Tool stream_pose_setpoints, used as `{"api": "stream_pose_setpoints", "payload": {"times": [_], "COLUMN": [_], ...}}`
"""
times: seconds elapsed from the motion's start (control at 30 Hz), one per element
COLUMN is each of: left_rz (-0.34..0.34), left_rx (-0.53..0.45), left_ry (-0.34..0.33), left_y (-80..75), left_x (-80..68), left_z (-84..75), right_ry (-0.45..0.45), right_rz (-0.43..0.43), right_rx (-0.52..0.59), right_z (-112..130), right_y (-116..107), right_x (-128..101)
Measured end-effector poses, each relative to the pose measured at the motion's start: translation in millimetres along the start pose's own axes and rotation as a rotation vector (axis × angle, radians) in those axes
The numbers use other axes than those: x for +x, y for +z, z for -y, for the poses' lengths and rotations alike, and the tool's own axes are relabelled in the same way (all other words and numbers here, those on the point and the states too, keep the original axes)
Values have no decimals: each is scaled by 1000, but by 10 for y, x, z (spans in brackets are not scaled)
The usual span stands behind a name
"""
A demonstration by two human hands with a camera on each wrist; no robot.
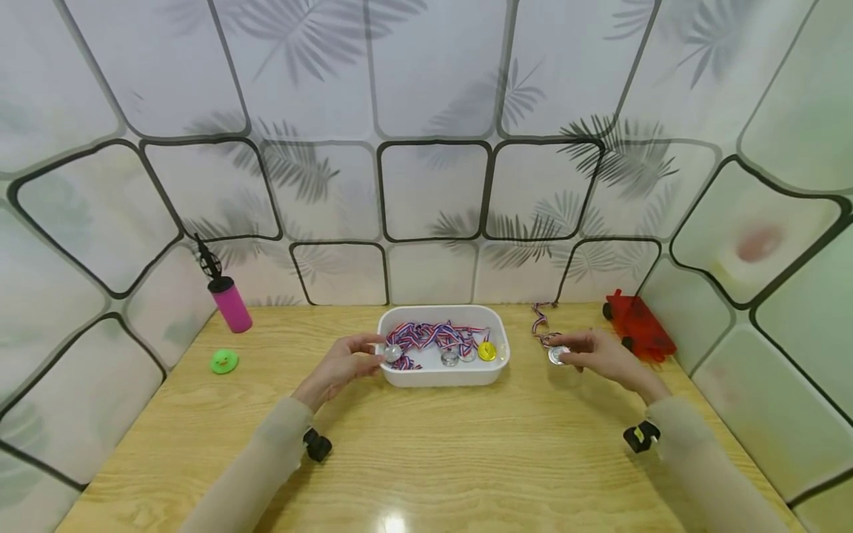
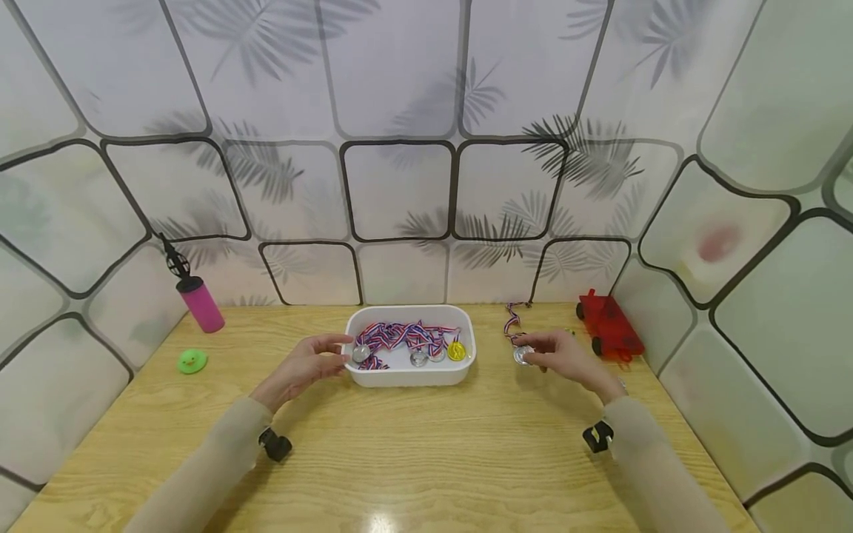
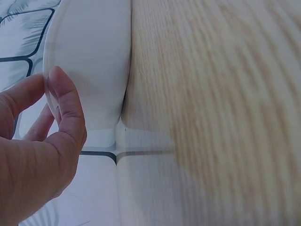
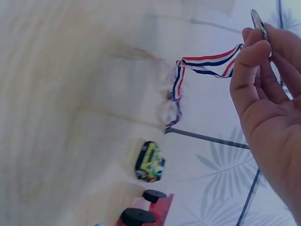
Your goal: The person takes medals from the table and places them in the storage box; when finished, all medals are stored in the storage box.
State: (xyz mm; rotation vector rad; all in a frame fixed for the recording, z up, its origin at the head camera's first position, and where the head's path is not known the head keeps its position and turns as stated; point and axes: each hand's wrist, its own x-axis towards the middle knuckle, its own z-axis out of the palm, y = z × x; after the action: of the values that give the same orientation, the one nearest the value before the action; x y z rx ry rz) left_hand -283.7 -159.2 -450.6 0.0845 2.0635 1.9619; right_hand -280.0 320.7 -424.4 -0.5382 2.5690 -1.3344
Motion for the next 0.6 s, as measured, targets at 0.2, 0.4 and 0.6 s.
{"api": "stream_pose_setpoints", "payload": {"times": [0.2,0.4,0.6], "left_rz": [-8,-1,-4], "left_rx": [3,15,4], "left_ry": [-5,-5,-11], "left_y": [2,-6,4], "left_x": [2,10,-1], "left_z": [-15,-8,-10], "right_ry": [-40,-146,-266], "right_rz": [-54,-154,-209], "right_rx": [25,118,253], "right_z": [209,432,624], "right_y": [-107,-205,-238], "right_x": [63,143,208]}}
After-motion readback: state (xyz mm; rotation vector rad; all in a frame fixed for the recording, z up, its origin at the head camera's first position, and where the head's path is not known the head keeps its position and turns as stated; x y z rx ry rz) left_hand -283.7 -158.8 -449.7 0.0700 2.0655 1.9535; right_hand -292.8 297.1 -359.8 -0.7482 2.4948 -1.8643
